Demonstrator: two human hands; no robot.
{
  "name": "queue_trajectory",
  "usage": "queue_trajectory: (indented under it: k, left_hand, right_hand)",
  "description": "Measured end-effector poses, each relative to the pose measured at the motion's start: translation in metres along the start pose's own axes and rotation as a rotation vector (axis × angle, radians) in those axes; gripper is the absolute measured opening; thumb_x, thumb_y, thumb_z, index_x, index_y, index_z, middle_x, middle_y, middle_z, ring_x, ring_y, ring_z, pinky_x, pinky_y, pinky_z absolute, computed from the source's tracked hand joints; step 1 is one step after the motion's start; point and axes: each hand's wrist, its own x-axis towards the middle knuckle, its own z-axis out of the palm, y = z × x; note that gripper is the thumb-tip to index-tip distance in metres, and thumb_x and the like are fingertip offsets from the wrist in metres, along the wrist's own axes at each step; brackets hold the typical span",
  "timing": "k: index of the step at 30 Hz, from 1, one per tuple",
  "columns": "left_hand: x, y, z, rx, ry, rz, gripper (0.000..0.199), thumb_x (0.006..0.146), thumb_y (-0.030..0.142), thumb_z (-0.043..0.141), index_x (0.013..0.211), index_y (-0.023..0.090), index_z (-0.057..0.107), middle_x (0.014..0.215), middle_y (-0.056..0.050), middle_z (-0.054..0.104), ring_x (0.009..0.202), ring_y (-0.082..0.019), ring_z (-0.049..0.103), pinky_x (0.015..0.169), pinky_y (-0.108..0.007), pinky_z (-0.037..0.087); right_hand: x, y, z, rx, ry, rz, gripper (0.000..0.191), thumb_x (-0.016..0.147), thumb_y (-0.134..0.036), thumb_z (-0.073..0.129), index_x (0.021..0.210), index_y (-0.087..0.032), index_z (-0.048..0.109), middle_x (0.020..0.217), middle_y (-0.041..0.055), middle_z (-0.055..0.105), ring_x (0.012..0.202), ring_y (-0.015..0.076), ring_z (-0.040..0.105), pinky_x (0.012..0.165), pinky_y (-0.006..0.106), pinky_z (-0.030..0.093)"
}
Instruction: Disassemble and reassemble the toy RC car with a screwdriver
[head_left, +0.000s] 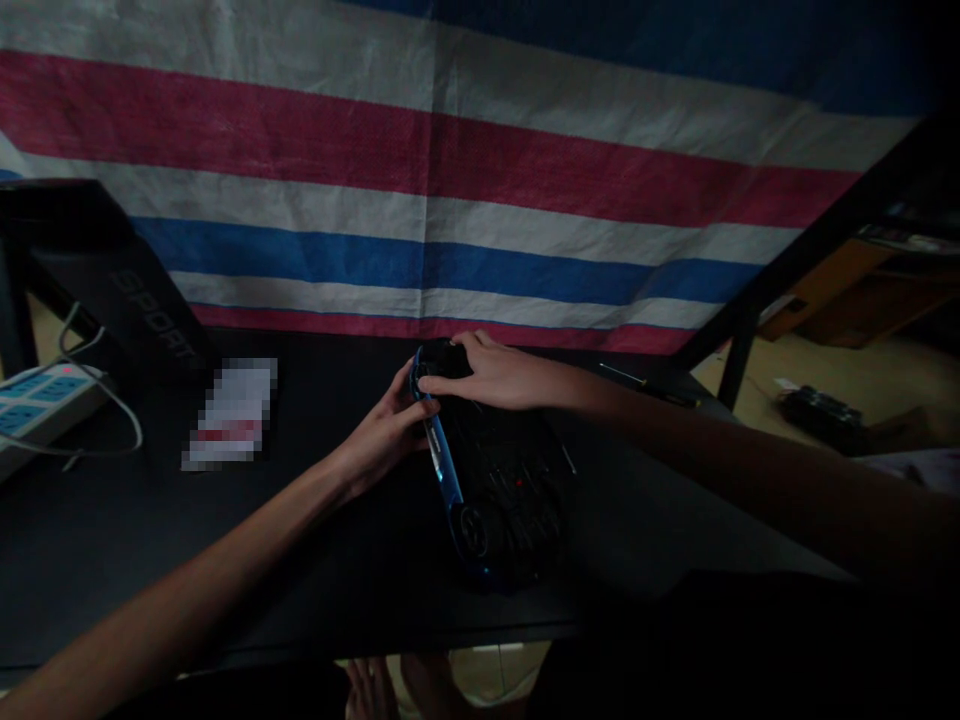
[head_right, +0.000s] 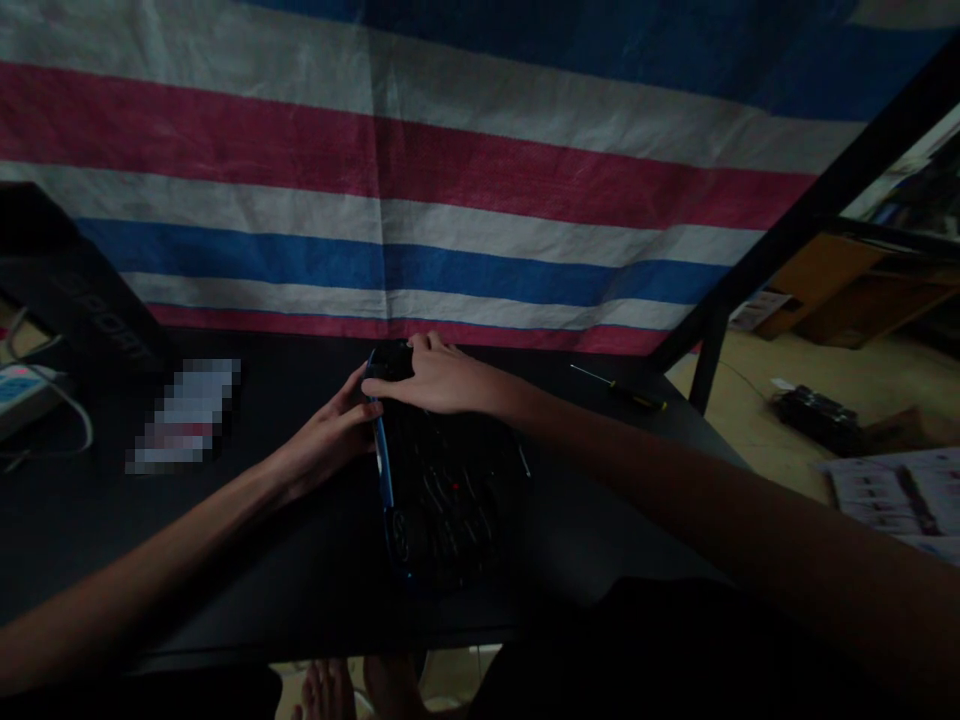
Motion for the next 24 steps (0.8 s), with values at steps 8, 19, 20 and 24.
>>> queue_trajectory:
  k: [8, 19, 20, 24]
  left_hand:
    - [0.004, -0.003, -0.005, 0.002, -0.018, -0.002, 0.080, 0.084, 0.025, 0.081, 0.153, 0.045, 0.044, 0.149, -0.006, 0.057, 0.125, -0.027, 0.061, 0.098, -0.044, 0.056]
    - [0.002, 0.000, -0.002, 0.013, -0.005, 0.002, 0.078, 0.085, 0.021, 0.078, 0.152, 0.043, 0.045, 0.136, -0.004, 0.062, 0.093, -0.017, 0.065, 0.084, -0.037, 0.057]
    - [0.002, 0.000, -0.003, 0.008, 0.000, -0.008, 0.078, 0.085, 0.021, 0.078, 0.152, 0.043, 0.045, 0.134, -0.004, 0.063, 0.091, -0.017, 0.064, 0.084, -0.037, 0.057]
    - [0.002, 0.001, -0.003, 0.013, 0.006, -0.021, 0.076, 0.086, 0.022, 0.078, 0.152, 0.042, 0.045, 0.132, -0.004, 0.064, 0.098, -0.020, 0.065, 0.085, -0.039, 0.057]
  right_hand:
    - [-0.041, -0.005, 0.012, -0.086, -0.105, -0.013, 0.103, 0.085, -0.068, 0.060, 0.165, -0.011, 0.027, 0.173, 0.0216, 0.020, 0.157, 0.0435, 0.026, 0.123, 0.054, 0.031]
    - [-0.054, 0.012, -0.026, 0.203, -0.075, 0.029, 0.069, 0.084, -0.049, 0.070, 0.148, -0.029, 0.058, 0.129, 0.0079, 0.075, 0.097, 0.0281, 0.074, 0.074, 0.034, 0.059]
    - [-0.059, 0.019, -0.031, 0.296, -0.064, 0.065, 0.066, 0.085, -0.049, 0.069, 0.147, -0.030, 0.060, 0.125, 0.0072, 0.077, 0.091, 0.0266, 0.075, 0.066, 0.033, 0.059]
    - [-0.081, 0.055, -0.039, 0.551, -0.009, 0.176, 0.048, 0.089, -0.047, 0.066, 0.133, -0.029, 0.072, 0.112, 0.0063, 0.080, 0.090, 0.0257, 0.075, 0.067, 0.033, 0.059]
